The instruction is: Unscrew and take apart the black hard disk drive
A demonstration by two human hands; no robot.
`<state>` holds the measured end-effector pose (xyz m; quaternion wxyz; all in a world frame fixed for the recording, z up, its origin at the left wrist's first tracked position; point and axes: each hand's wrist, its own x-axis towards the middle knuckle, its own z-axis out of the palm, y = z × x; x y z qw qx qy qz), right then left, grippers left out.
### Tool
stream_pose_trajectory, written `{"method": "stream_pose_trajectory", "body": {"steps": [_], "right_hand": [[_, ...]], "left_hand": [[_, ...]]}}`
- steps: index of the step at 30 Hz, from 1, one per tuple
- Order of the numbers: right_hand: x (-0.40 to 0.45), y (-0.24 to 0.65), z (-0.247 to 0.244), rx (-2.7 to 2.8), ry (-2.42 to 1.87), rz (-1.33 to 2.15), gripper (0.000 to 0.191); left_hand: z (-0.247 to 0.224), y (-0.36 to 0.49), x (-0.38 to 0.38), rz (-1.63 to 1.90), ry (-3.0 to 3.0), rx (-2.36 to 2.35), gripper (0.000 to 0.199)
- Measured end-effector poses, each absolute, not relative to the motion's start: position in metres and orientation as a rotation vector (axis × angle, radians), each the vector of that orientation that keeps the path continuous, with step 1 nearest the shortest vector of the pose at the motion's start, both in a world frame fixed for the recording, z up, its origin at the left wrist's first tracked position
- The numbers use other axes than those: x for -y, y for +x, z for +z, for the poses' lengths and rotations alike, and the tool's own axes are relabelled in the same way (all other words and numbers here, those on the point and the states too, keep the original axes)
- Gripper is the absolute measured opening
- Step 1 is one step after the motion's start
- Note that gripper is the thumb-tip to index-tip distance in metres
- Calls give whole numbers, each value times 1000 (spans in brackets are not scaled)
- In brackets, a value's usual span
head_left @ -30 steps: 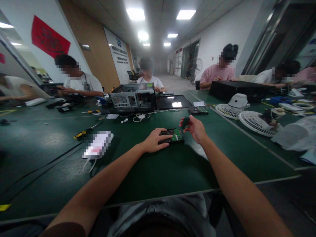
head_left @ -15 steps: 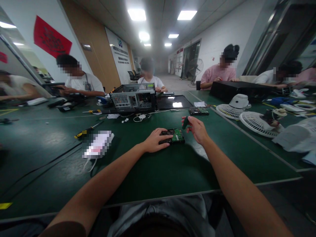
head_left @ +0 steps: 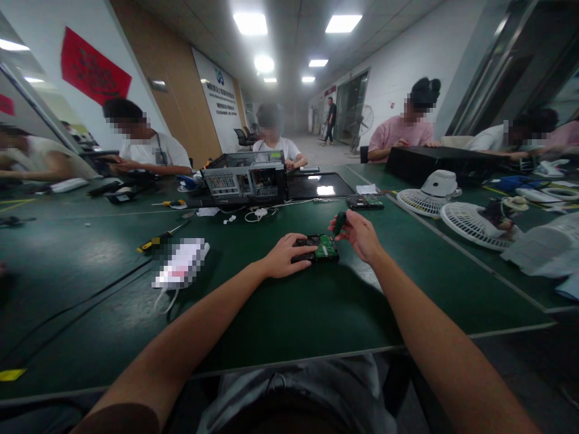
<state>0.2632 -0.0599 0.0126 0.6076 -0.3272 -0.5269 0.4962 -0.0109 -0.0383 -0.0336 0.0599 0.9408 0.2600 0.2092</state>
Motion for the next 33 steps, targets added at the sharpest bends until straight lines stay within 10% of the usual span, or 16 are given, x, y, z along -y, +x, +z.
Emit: {"method": "stream_pose_trajectory", "body": {"steps": [33], "right_hand": [[62, 264, 16, 1187, -741, 1177, 40]], "left_hand": [[-33, -10, 39, 625, 2831, -793, 53]]}}
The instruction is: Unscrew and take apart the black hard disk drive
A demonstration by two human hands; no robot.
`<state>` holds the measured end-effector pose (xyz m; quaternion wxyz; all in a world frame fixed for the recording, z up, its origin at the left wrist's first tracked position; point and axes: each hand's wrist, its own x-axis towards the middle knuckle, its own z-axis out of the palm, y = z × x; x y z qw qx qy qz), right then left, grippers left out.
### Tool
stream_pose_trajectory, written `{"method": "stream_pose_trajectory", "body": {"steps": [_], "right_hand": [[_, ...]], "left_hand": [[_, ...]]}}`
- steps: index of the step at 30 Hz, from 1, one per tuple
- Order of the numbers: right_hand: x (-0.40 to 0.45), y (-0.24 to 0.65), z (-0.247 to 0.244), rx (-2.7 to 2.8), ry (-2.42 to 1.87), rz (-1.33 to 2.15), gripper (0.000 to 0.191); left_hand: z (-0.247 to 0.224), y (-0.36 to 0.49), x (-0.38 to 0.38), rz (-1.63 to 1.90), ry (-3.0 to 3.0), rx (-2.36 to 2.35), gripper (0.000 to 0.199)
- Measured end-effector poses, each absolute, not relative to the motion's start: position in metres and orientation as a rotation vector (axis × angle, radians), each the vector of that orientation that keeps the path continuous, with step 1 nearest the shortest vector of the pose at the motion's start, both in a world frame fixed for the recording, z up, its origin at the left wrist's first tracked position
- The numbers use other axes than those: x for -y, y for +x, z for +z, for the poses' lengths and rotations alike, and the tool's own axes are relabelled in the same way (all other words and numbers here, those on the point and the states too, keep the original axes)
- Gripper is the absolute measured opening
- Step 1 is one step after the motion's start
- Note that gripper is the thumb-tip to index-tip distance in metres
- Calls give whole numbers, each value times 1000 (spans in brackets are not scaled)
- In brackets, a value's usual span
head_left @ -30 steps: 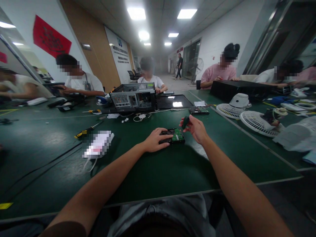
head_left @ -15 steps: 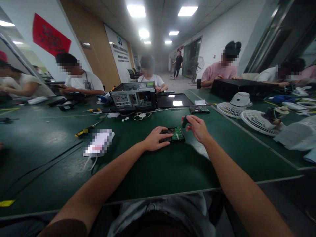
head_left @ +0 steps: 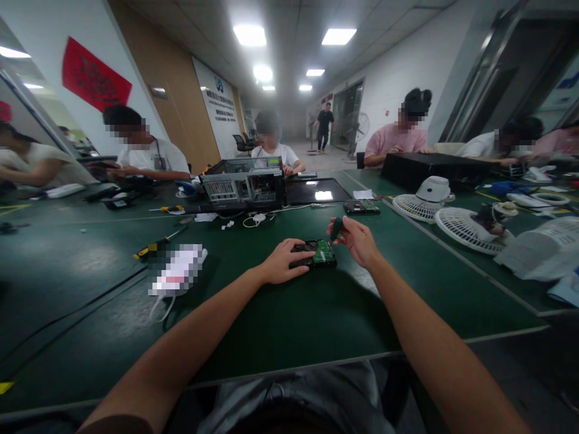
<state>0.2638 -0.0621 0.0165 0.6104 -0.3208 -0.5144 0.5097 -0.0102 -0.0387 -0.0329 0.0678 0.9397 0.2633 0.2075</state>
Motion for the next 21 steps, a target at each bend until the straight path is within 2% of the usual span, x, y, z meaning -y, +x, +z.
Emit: {"method": "stream_pose_trajectory", "body": {"steps": [21], "right_hand": [[62, 269, 17, 1235, -814, 1056, 34]], "left_hand": [[-26, -10, 44, 612, 2815, -801, 52]]}}
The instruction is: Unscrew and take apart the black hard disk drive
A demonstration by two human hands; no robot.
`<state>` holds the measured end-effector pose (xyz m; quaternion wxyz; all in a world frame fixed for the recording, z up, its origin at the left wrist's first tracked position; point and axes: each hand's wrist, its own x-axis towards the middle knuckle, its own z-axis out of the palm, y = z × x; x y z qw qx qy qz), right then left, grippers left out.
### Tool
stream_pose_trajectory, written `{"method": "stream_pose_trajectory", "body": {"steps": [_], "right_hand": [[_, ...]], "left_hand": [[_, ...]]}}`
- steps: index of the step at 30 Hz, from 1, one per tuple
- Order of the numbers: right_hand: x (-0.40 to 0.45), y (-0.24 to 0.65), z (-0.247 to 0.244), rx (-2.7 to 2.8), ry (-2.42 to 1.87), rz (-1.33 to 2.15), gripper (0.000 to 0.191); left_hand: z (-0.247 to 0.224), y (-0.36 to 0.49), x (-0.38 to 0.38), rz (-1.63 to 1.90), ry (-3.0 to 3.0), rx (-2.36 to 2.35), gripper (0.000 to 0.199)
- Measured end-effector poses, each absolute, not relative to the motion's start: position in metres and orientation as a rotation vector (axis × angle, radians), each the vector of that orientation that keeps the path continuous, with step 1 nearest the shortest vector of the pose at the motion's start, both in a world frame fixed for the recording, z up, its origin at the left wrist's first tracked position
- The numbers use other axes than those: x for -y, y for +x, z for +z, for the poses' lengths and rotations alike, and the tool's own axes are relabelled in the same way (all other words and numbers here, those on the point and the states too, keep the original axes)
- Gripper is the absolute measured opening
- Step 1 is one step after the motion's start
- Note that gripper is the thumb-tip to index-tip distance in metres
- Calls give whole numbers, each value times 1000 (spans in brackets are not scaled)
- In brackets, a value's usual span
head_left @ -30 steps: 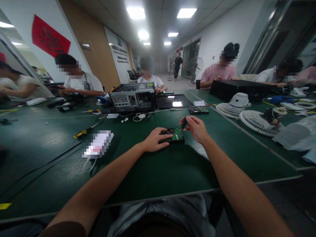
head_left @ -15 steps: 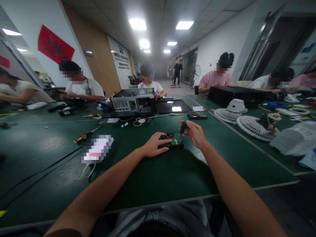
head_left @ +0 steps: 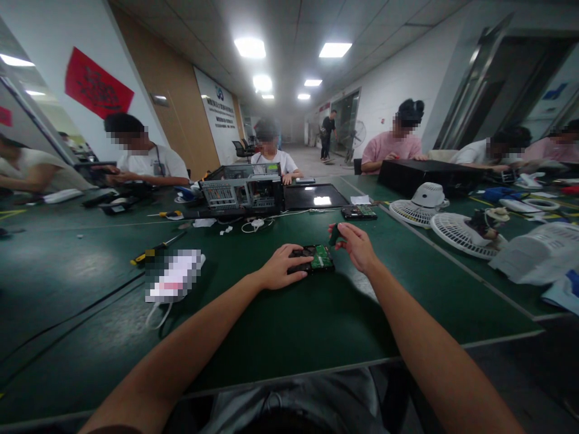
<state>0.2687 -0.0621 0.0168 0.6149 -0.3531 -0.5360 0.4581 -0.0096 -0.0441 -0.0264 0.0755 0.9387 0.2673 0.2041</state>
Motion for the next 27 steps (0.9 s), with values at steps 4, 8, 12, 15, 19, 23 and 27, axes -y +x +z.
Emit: {"method": "stream_pose_trajectory", "body": {"steps": [4, 8, 12, 15, 19, 23, 27], "right_hand": [[64, 268, 18, 1255, -769, 1115, 32], [65, 266, 17, 1243, -763, 1151, 33], [63, 266, 16, 1220, -748, 1162, 38], [62, 266, 15, 1203, -750, 1176, 40], [63, 267, 15, 1226, -765, 1156, 38], [64, 268, 16, 1252, -780, 1124, 38], [64, 268, 17, 1257, -789, 1116, 39]], "left_hand": [[-28, -10, 43, 609, 2812, -806, 52], [-29, -10, 42, 625, 2812, -805, 52], [-30, -10, 41, 620, 2812, -806, 53], [-30, -10, 41, 601, 2813, -812, 53], [-29, -11, 43, 604, 2818, -809, 53], [-27, -11, 47, 631, 2819, -802, 52], [-29, -11, 44, 607, 2815, -809, 53]]}}
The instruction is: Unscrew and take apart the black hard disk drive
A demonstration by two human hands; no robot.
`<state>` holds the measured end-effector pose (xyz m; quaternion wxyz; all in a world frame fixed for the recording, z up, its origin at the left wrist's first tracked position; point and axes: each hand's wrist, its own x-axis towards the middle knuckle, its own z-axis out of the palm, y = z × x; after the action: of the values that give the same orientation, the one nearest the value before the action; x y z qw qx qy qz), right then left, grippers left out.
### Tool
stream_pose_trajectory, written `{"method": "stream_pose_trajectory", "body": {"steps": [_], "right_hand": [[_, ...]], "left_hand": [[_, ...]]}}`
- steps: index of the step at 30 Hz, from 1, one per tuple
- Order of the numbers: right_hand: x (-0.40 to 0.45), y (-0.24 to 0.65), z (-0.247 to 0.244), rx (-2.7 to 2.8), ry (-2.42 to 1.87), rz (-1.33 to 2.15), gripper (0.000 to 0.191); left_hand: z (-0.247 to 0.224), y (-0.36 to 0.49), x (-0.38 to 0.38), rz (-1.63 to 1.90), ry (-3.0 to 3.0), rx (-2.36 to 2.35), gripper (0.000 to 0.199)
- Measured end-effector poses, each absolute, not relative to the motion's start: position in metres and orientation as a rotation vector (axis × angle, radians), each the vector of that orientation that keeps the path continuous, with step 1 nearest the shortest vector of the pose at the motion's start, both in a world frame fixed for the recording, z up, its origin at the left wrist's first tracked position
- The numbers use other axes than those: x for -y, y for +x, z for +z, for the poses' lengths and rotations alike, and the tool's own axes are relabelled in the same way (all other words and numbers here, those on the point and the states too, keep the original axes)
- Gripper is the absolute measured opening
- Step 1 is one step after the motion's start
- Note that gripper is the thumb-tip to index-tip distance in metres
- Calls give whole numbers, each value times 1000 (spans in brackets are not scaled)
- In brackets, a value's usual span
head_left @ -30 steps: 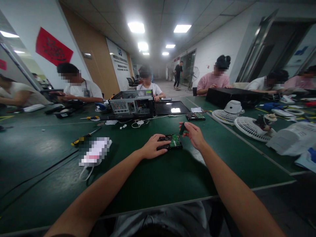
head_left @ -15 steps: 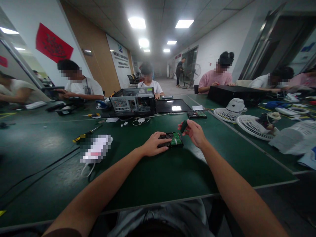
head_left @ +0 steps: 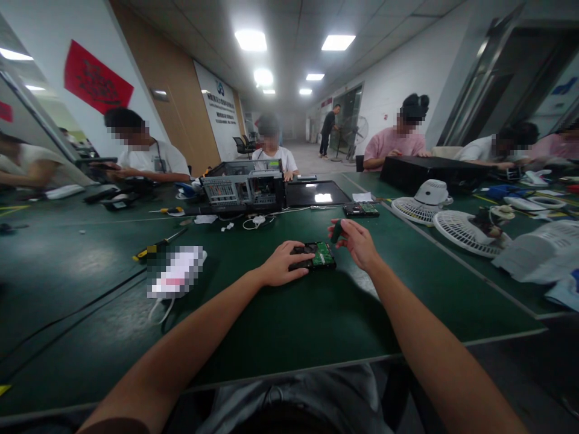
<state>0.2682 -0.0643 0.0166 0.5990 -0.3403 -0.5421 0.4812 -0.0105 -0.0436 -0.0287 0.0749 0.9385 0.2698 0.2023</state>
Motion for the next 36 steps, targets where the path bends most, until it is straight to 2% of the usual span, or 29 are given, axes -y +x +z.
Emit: {"method": "stream_pose_trajectory", "body": {"steps": [16, 23, 36], "right_hand": [[64, 268, 17, 1286, -772, 1087, 28], [62, 268, 15, 1201, -731, 1183, 38], [61, 269, 14, 1268, -773, 1106, 33]], "left_hand": [[-31, -10, 40, 605, 2838, -796, 53], [-29, -10, 43, 604, 2844, -796, 53], [-30, -9, 42, 653, 2850, -790, 51]]}}
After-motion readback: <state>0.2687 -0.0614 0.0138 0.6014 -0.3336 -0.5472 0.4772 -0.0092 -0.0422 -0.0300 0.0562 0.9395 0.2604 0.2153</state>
